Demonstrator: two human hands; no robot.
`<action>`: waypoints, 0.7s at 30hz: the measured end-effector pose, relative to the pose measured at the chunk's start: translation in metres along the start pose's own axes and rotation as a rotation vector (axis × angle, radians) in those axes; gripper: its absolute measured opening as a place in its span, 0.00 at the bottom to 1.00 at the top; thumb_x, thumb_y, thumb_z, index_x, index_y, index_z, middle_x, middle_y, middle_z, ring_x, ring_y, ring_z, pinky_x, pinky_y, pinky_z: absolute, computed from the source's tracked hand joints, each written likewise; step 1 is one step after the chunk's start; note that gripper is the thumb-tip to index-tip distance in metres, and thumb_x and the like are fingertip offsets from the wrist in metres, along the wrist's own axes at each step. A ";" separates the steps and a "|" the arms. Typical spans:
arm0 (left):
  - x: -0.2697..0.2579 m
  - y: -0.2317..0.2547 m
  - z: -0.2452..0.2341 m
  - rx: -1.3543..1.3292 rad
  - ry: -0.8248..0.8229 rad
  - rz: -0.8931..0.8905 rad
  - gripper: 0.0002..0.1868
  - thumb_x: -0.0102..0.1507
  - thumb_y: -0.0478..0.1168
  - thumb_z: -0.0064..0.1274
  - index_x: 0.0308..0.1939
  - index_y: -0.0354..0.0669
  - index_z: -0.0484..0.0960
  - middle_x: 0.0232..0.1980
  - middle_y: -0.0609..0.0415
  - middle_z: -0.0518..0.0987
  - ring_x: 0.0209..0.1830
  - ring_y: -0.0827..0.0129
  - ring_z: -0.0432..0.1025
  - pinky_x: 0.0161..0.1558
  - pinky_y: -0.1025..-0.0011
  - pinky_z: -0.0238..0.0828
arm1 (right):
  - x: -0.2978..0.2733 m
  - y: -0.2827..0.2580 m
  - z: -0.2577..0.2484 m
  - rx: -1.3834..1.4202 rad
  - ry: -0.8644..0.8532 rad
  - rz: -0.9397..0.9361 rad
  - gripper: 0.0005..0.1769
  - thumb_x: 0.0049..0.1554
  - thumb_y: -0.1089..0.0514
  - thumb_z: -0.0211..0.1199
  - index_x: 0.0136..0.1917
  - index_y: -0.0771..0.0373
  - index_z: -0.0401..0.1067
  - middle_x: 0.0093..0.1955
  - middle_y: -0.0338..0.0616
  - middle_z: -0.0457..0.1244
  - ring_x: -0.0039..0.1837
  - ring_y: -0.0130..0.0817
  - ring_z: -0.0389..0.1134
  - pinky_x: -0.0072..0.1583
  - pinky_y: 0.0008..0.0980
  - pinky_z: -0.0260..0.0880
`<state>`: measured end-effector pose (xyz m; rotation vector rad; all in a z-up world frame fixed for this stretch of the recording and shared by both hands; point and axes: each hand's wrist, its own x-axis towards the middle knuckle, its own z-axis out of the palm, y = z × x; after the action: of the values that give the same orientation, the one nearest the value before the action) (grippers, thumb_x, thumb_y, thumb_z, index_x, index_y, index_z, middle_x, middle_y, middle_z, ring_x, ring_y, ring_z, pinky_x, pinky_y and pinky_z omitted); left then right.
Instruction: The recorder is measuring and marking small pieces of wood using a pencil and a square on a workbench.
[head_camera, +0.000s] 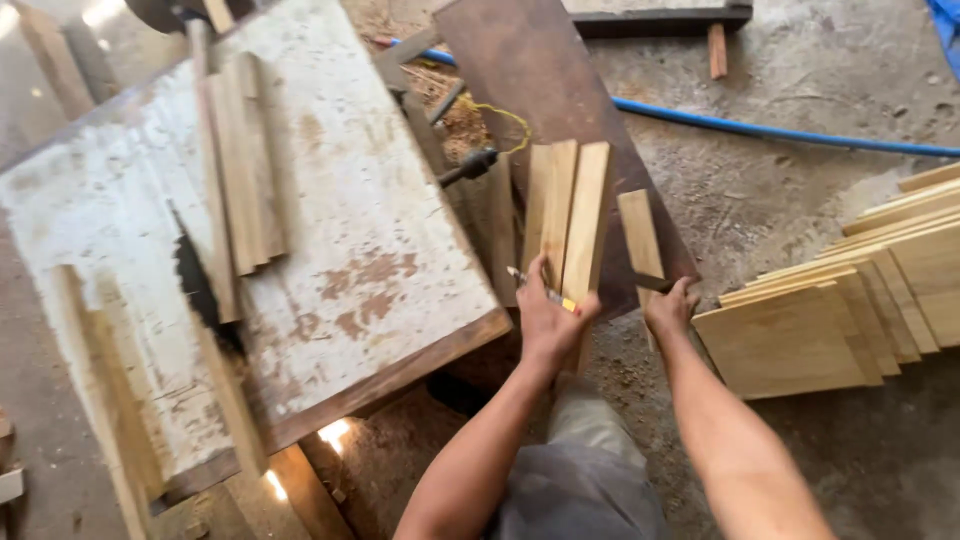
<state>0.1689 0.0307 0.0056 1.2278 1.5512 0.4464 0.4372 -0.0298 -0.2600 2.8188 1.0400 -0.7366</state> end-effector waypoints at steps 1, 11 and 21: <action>0.026 -0.009 0.030 -0.038 0.112 0.026 0.52 0.51 0.50 0.63 0.76 0.43 0.57 0.62 0.33 0.68 0.63 0.46 0.65 0.63 0.52 0.68 | 0.013 0.028 0.021 0.217 0.112 -0.019 0.44 0.61 0.53 0.62 0.82 0.62 0.45 0.72 0.69 0.51 0.71 0.65 0.55 0.67 0.55 0.60; 0.046 -0.052 0.150 0.318 0.268 -0.021 0.57 0.51 0.48 0.68 0.77 0.39 0.50 0.73 0.38 0.60 0.70 0.41 0.55 0.70 0.44 0.51 | 0.015 0.073 -0.029 1.127 0.114 0.222 0.23 0.61 0.48 0.70 0.60 0.65 0.68 0.47 0.48 0.66 0.44 0.43 0.60 0.46 0.45 0.61; 0.086 -0.047 0.191 0.490 0.040 -0.184 0.61 0.56 0.59 0.66 0.81 0.42 0.44 0.81 0.32 0.45 0.69 0.40 0.54 0.65 0.48 0.55 | 0.002 0.058 -0.009 0.943 -0.298 0.052 0.20 0.66 0.40 0.67 0.55 0.60 0.77 0.44 0.50 0.63 0.42 0.37 0.60 0.43 0.39 0.59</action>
<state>0.3218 0.0291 -0.1452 1.4272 1.8545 -0.0380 0.4784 -0.0719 -0.2593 3.2001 0.6585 -1.9967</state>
